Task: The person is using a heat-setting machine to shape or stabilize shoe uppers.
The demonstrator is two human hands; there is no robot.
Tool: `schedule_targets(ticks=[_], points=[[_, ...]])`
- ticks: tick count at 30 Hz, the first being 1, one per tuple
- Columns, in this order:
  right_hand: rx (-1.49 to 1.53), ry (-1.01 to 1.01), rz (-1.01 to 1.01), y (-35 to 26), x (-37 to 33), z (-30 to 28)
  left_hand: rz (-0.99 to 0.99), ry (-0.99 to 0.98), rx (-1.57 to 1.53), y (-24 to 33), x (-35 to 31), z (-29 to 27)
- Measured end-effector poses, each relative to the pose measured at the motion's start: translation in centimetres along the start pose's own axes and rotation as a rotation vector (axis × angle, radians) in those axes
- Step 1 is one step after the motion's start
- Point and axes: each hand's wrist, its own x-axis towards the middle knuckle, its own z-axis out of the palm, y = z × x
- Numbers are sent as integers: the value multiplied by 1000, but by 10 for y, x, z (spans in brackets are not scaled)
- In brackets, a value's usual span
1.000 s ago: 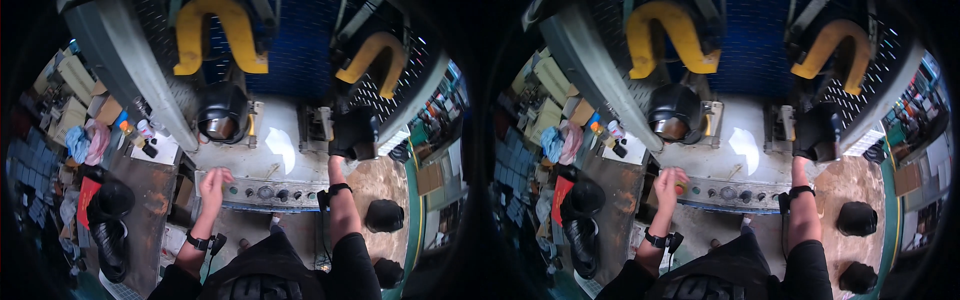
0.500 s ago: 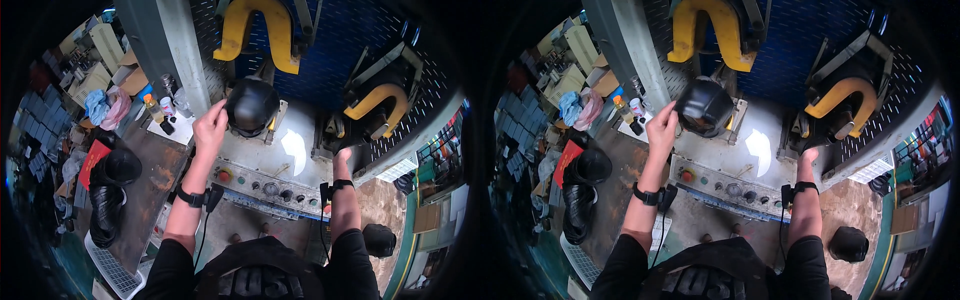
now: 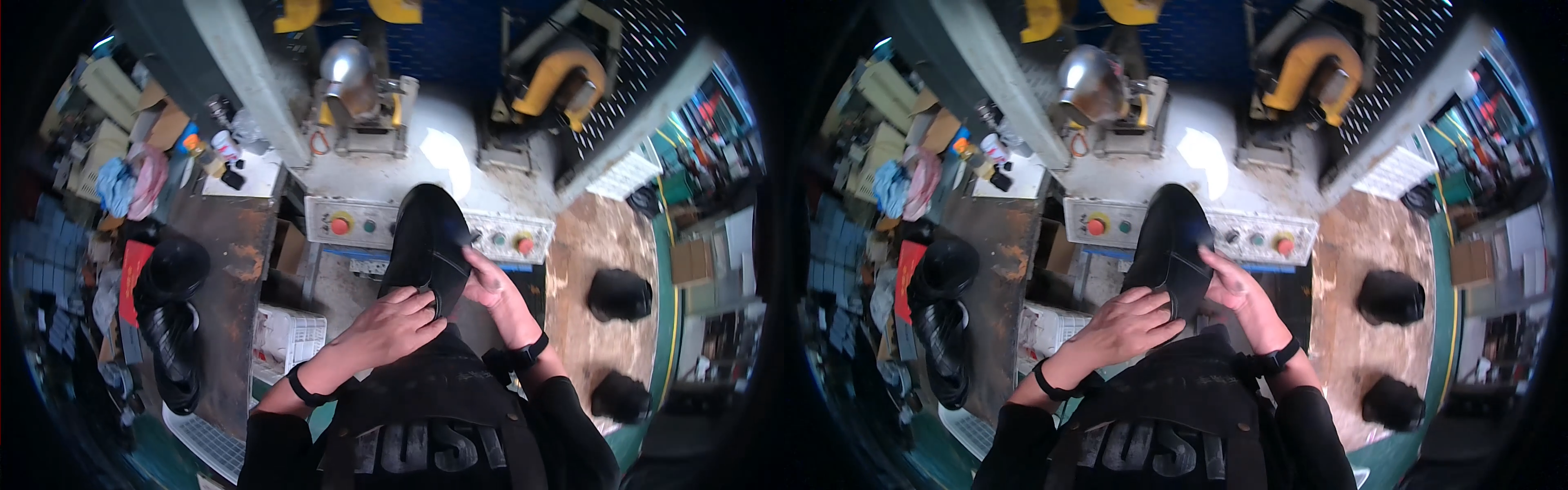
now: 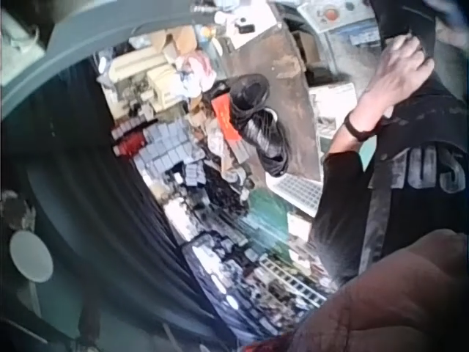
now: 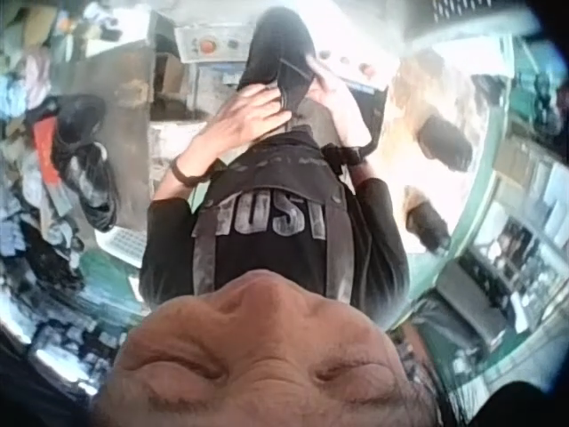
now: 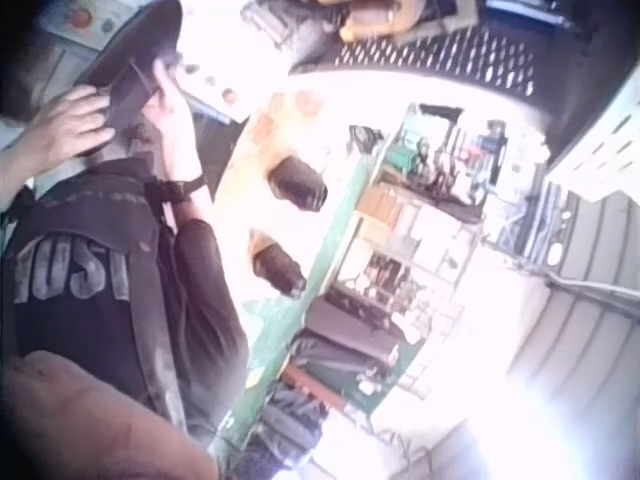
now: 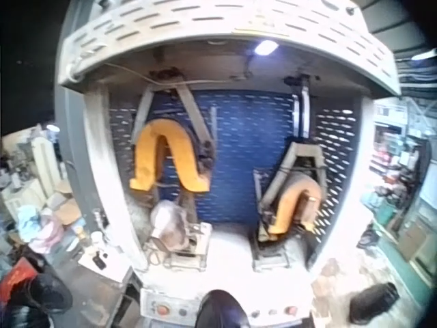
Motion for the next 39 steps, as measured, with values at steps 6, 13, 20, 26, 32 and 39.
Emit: schedule_targets(ticks=[6,13,20,26,32,39], points=[[73,234,-366,11,-68,1,58,18,-133,30,18,42],[109,206,-685,5,-184,-43,35,58,-174,79,64,95],[73,265,-1039,-49,-307,-77,327,73,-240,119,187,161],[-12,574,-1489,-104,-455,-143,439,130,-378,188,355,251],[-238,1059,-1314,-77,-478,-174,296,72,-481,202,451,358],[-1511,1821,-1102,-114,-433,-175,356,-55,-595,216,452,371]])
